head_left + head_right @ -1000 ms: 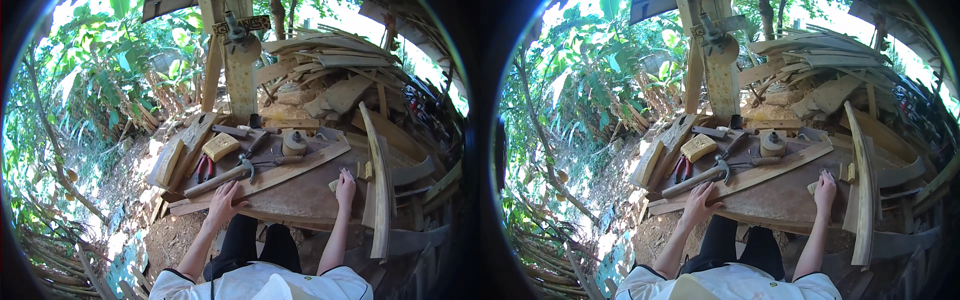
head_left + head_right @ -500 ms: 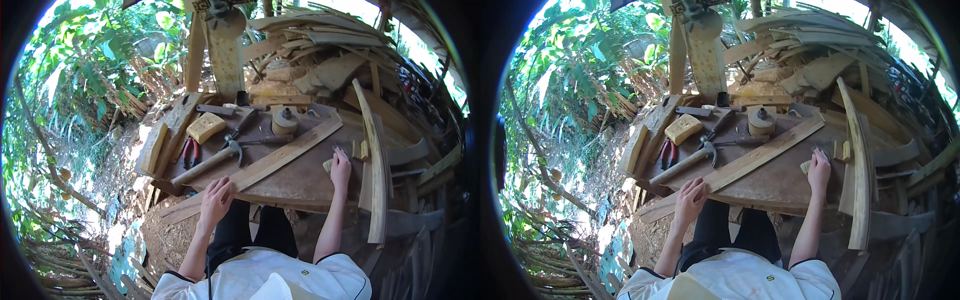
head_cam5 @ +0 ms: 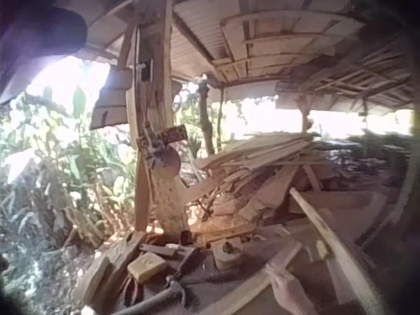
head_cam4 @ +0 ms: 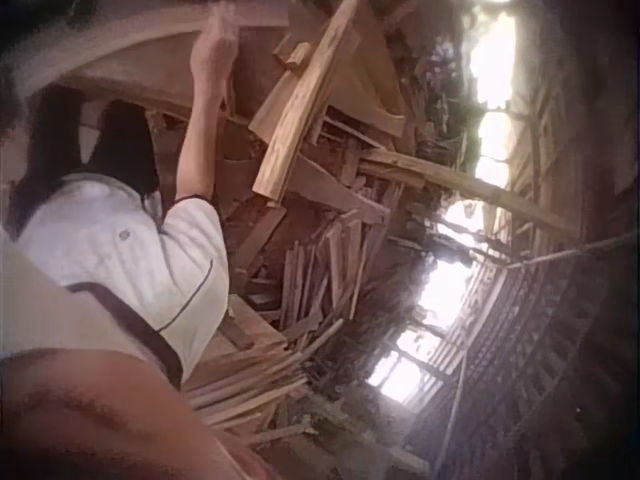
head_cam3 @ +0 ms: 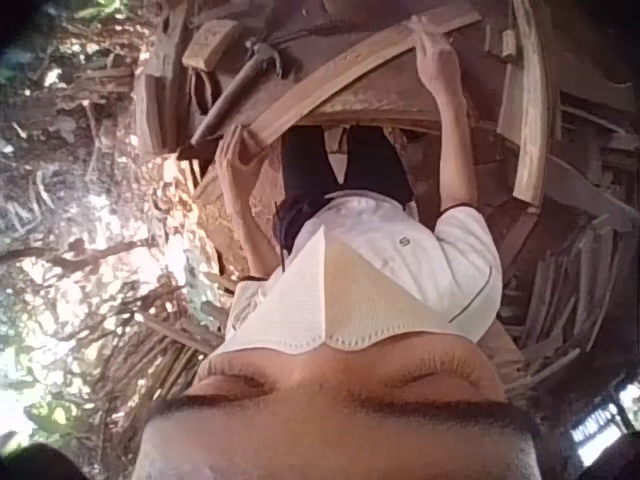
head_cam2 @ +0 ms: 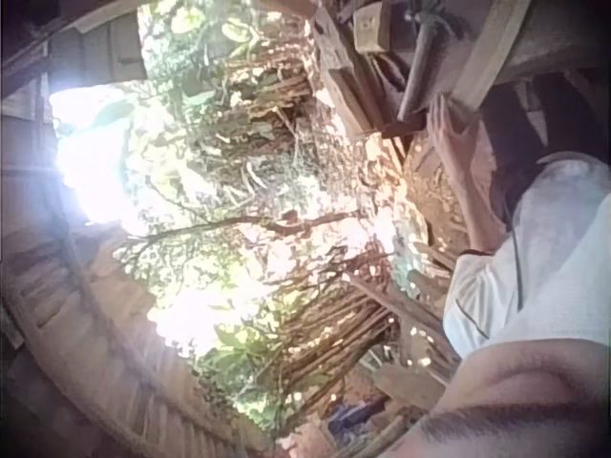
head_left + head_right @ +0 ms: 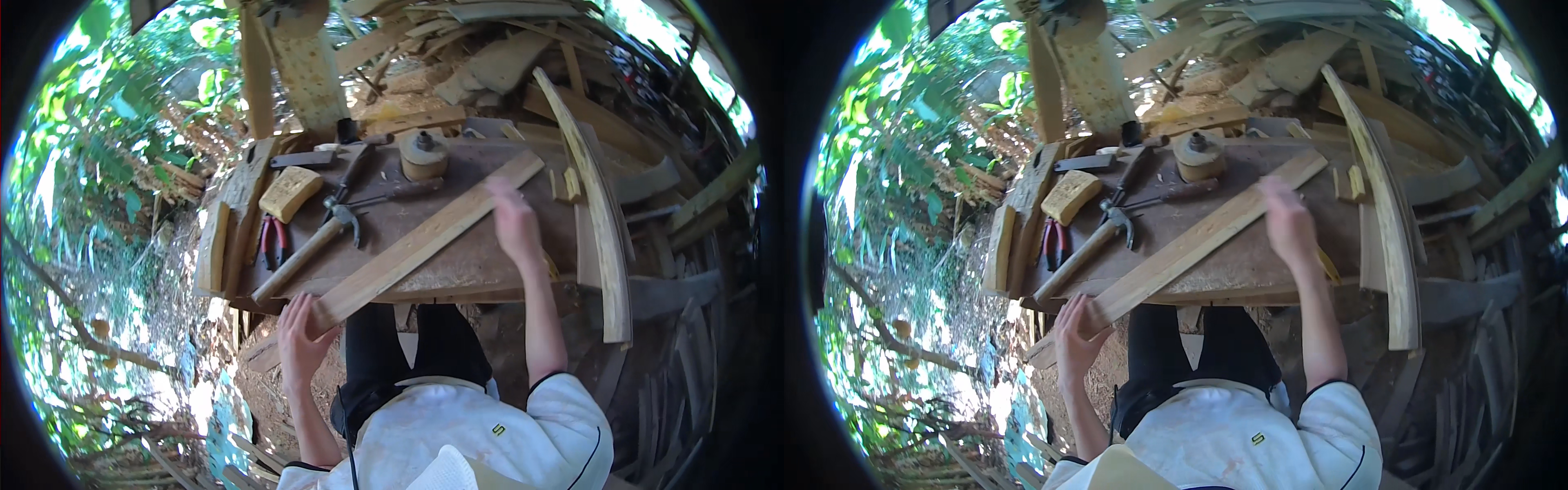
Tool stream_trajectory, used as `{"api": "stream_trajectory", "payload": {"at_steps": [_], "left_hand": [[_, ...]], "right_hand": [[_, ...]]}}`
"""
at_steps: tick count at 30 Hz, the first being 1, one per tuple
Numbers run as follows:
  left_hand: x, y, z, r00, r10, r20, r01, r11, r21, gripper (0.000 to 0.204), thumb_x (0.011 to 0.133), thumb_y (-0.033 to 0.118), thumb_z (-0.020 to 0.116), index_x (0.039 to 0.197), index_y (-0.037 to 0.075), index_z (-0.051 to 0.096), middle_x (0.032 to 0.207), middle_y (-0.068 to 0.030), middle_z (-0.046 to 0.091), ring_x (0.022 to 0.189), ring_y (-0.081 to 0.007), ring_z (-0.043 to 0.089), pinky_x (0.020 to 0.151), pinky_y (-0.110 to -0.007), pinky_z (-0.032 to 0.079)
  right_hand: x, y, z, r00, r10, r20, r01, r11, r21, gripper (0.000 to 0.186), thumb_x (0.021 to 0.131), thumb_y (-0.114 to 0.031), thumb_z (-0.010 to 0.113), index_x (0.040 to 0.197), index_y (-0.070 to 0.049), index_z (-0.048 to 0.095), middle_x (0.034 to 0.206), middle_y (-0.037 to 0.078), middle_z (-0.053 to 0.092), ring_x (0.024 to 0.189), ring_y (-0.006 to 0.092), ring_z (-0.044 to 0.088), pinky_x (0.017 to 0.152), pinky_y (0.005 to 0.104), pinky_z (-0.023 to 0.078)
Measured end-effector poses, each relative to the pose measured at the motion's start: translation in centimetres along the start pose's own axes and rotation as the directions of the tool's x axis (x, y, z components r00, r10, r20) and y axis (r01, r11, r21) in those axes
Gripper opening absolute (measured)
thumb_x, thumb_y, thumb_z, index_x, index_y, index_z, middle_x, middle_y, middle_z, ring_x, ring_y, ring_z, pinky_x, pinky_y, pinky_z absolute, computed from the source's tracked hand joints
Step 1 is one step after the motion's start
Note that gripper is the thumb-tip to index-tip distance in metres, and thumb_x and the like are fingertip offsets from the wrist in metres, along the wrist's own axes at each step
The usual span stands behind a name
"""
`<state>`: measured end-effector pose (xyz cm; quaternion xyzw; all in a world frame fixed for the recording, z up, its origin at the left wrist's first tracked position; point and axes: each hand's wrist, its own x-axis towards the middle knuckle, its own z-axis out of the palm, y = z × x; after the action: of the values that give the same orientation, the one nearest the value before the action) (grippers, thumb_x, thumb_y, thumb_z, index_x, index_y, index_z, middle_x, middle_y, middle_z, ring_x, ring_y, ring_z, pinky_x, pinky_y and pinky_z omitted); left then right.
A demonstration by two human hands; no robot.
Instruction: The person uses a hammer and a chisel to carve a long, thin piece of wood on a workbench. After carving, the person picks up a sanding block and smooths the surface of the wood by hand.
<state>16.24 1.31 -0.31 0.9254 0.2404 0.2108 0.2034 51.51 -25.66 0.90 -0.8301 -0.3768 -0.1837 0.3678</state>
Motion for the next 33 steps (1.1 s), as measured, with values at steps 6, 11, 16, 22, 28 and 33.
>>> {"api": "stream_trajectory", "payload": {"at_steps": [6,11,16,22,28,33], "left_hand": [[-1.6,-1.8,0.1,0.983,-0.183,0.031,0.183,0.983,0.005,0.078,0.062,0.022,0.095,0.131,0.004,0.065,0.125,-0.0130,0.067,0.119,-0.0344,0.059,0.107,-0.046,0.044],[-1.7,-2.2,0.1,0.985,-0.164,0.059,0.163,0.986,0.021,0.077,0.060,0.023,0.096,0.130,0.004,0.067,0.104,-0.0095,0.064,0.100,-0.0298,0.059,0.093,-0.044,0.047],[-2.1,-3.6,-0.5,0.983,-0.179,0.030,0.181,0.982,-0.056,0.077,0.060,0.025,0.096,0.129,0.005,0.069,0.097,-0.0073,0.062,0.097,-0.0283,0.056,0.094,-0.044,0.044],[-2.4,-3.1,-0.4,0.983,-0.180,0.039,0.180,0.984,-0.003,0.078,0.059,0.024,0.096,0.129,0.004,0.068,0.096,-0.0075,0.061,0.095,-0.0283,0.056,0.091,-0.043,0.045],[-3.4,-3.7,-0.7,0.985,-0.170,0.011,0.171,0.985,-0.037,0.078,0.060,0.024,0.096,0.129,0.003,0.068,0.097,-0.0089,0.063,0.094,-0.0279,0.057,0.088,-0.043,0.047],[-4.6,-6.2,-2.3,0.983,-0.183,0.001,0.183,0.983,-0.027,0.076,0.059,0.016,0.095,0.130,0.005,0.069,0.100,-0.0084,0.063,0.095,-0.0272,0.060,0.089,-0.041,0.048]], "right_hand": [[-1.5,0.5,3.5,0.920,-0.227,0.319,0.220,0.974,0.056,0.035,0.097,-0.002,0.051,0.130,0.003,0.062,0.136,0.024,0.061,0.129,0.0361,0.059,0.108,0.0443,0.050],[-0.5,2.3,3.2,0.959,0.128,0.254,-0.085,0.981,-0.173,0.036,0.097,-0.003,0.052,0.131,0.004,0.061,0.139,0.023,0.060,0.126,0.0345,0.061,0.107,0.0433,0.052],[-1.5,-0.2,5.3,0.922,-0.191,0.338,0.214,0.976,-0.031,0.035,0.099,0.000,0.048,0.131,0.003,0.061,0.141,0.022,0.059,0.128,0.0336,0.061,0.106,0.0426,0.053],[-1.8,-0.5,6.3,0.967,-0.131,0.220,0.166,0.975,-0.147,0.035,0.097,-0.005,0.050,0.128,0.003,0.062,0.136,0.023,0.062,0.126,0.0361,0.061,0.106,0.0435,0.053],[-0.5,1.2,4.3,0.956,0.005,0.293,0.047,0.985,-0.169,0.037,0.095,-0.001,0.049,0.130,0.002,0.060,0.135,0.023,0.062,0.124,0.0361,0.062,0.103,0.0444,0.055],[-1.3,0.0,5.8,0.945,-0.177,0.274,0.214,0.971,-0.111,0.032,0.096,-0.002,0.050,0.126,-0.001,0.061,0.130,0.021,0.065,0.099,0.0365,0.073,0.084,0.0434,0.063]]}}
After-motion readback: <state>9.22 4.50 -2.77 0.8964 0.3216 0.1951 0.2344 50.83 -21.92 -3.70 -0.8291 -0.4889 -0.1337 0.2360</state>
